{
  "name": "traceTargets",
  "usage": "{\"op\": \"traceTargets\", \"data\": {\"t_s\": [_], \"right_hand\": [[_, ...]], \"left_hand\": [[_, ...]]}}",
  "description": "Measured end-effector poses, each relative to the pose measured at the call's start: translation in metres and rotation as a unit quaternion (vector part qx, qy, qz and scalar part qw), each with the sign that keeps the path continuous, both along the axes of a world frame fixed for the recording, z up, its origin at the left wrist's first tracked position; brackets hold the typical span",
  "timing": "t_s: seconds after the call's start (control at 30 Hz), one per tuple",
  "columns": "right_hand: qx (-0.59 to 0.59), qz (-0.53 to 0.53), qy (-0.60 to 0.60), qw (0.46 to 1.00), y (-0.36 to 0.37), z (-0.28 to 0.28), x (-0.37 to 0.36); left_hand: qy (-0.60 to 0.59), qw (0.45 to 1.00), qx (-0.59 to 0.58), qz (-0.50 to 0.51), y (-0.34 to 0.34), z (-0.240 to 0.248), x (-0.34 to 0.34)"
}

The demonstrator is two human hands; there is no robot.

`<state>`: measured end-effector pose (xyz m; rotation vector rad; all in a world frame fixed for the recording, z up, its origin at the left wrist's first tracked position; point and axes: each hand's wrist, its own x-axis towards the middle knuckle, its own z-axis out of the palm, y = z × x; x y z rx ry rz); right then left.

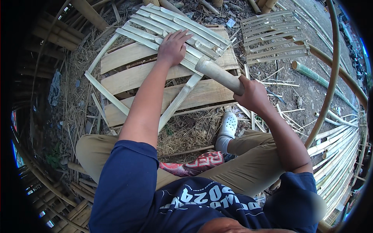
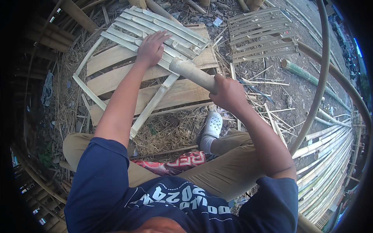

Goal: The person aligns bamboo slats onto a wooden frame and hammers the pieces into place using a bamboo mallet.

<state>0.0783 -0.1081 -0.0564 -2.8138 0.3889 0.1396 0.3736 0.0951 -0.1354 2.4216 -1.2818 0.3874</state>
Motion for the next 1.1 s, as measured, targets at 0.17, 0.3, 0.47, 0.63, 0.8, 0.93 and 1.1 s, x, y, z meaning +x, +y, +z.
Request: {"op": "traceTargets", "data": {"t_s": [0.17,0.3,0.47,0.63,0.8,0.93,1.1], "right_hand": [[-0.006,0.006,-0.001,1.0,-0.002,-0.002,0.0],[0.065,-0.026,-0.149,0.986,0.015,0.004,0.001],[-0.013,0.026,-0.027,0.999,0.025,-0.011,0.0],[0.003,-0.031,-0.078,0.996,0.039,0.001,-0.004],[0.001,-0.027,-0.031,0.999,0.03,-0.009,-0.005],[0.006,-0.029,-0.025,0.999,0.032,-0.008,-0.004],[0.072,-0.051,-0.121,0.989,0.039,-0.005,-0.004]], "left_hand": [[-0.001,1.0,-0.003,-0.005,-0.001,-0.002,0.001],[0.0,1.0,-0.002,0.001,0.002,-0.003,0.003],[-0.007,1.0,-0.013,-0.009,-0.004,-0.001,0.005],[0.015,1.0,-0.006,0.002,0.001,-0.001,0.001],[0.003,1.0,-0.008,-0.003,-0.001,-0.001,0.002],[0.006,1.0,-0.01,-0.001,0.0,-0.004,0.002],[0.005,1.0,-0.009,0.0,0.002,-0.003,0.004]]}}
